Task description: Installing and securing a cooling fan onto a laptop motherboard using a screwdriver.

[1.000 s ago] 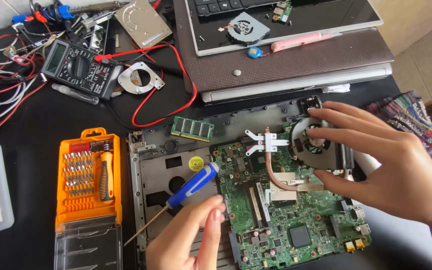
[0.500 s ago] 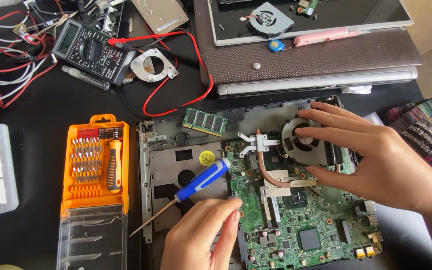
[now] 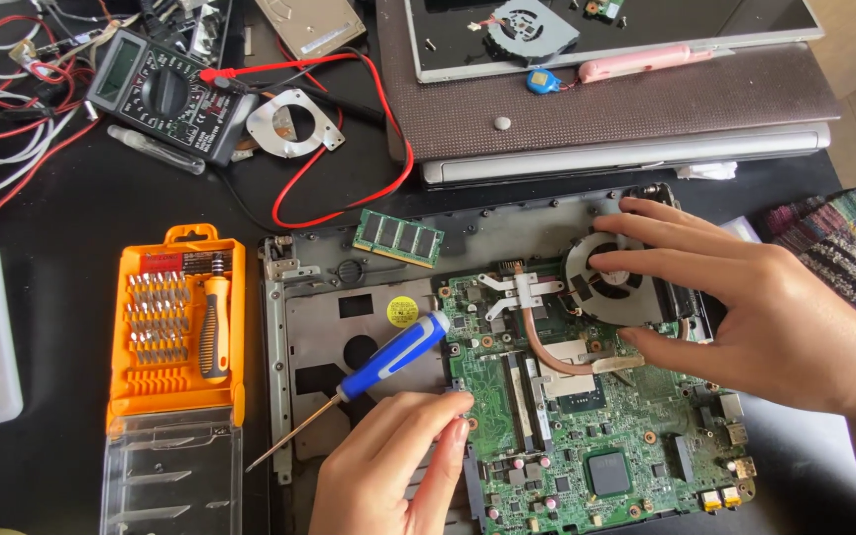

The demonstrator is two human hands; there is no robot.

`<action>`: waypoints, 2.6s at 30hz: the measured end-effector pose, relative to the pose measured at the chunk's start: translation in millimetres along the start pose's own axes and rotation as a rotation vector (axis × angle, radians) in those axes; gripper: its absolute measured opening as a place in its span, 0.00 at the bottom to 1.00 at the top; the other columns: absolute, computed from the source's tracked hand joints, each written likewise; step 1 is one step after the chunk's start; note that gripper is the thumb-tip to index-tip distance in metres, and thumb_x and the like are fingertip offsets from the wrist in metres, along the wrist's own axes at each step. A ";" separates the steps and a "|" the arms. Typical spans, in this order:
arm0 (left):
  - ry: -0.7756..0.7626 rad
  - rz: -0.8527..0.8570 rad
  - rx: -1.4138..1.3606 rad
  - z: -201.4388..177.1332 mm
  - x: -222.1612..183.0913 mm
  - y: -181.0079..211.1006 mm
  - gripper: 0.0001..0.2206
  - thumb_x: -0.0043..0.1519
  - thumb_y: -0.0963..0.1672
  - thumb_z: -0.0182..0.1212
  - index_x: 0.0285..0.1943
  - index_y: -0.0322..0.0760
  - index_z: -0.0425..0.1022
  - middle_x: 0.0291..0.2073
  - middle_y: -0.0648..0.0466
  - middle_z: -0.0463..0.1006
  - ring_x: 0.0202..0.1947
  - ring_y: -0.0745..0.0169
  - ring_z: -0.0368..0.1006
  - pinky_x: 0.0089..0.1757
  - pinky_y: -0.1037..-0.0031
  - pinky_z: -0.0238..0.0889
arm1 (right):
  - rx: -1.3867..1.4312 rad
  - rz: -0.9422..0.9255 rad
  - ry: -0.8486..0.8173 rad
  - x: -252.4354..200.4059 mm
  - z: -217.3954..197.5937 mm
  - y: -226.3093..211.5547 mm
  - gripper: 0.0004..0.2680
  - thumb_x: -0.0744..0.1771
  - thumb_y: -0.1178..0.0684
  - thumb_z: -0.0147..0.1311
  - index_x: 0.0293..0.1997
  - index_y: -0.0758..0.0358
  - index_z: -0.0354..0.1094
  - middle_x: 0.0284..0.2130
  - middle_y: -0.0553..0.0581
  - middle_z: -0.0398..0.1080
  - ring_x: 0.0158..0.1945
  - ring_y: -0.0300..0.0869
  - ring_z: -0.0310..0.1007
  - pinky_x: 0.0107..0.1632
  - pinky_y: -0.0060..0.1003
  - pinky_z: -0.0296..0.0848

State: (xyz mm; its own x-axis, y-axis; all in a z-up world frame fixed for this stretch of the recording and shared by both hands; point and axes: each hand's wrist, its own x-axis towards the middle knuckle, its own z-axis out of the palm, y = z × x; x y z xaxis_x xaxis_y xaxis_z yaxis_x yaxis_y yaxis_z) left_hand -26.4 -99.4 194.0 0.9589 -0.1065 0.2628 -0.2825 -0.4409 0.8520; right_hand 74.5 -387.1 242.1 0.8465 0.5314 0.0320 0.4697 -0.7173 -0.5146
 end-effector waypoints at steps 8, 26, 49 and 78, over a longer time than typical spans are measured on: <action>-0.001 -0.034 0.016 1.0 -0.2 0.3 0.08 0.65 0.43 0.58 0.45 0.38 0.82 0.36 0.58 0.84 0.33 0.69 0.81 0.38 0.78 0.74 | 0.028 -0.046 -0.008 -3.8 -1.1 3.9 0.23 0.58 0.57 0.66 0.59 0.55 0.72 0.67 0.55 0.67 0.77 0.53 0.54 0.72 0.51 0.58; 0.011 0.009 0.004 0.8 0.8 -0.7 0.08 0.65 0.42 0.57 0.44 0.36 0.82 0.36 0.57 0.84 0.32 0.69 0.80 0.39 0.80 0.73 | 0.021 -0.027 -0.017 -7.7 -2.8 5.5 0.24 0.56 0.57 0.68 0.58 0.55 0.73 0.66 0.54 0.69 0.77 0.51 0.56 0.71 0.49 0.62; 0.018 -0.021 -0.004 2.0 1.0 0.6 0.07 0.64 0.42 0.58 0.44 0.36 0.82 0.34 0.58 0.84 0.31 0.70 0.79 0.37 0.81 0.74 | -0.046 0.008 -0.002 -13.9 -2.8 10.9 0.24 0.55 0.53 0.70 0.58 0.51 0.74 0.64 0.47 0.71 0.75 0.45 0.59 0.66 0.43 0.67; -0.002 -0.056 0.015 2.2 0.4 1.2 0.08 0.65 0.43 0.58 0.45 0.38 0.83 0.35 0.59 0.85 0.32 0.70 0.81 0.36 0.80 0.75 | -0.065 0.039 -0.014 -11.3 2.9 7.4 0.20 0.58 0.50 0.68 0.55 0.56 0.76 0.70 0.58 0.62 0.75 0.52 0.55 0.70 0.51 0.57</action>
State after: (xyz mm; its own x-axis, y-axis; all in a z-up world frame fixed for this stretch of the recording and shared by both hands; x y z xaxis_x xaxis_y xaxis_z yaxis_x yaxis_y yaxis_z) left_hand -26.3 -101.9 194.1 0.9734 -0.0828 0.2136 -0.2275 -0.4600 0.8583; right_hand 67.7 -397.1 235.5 0.8612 0.5083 0.0005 0.4518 -0.7652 -0.4586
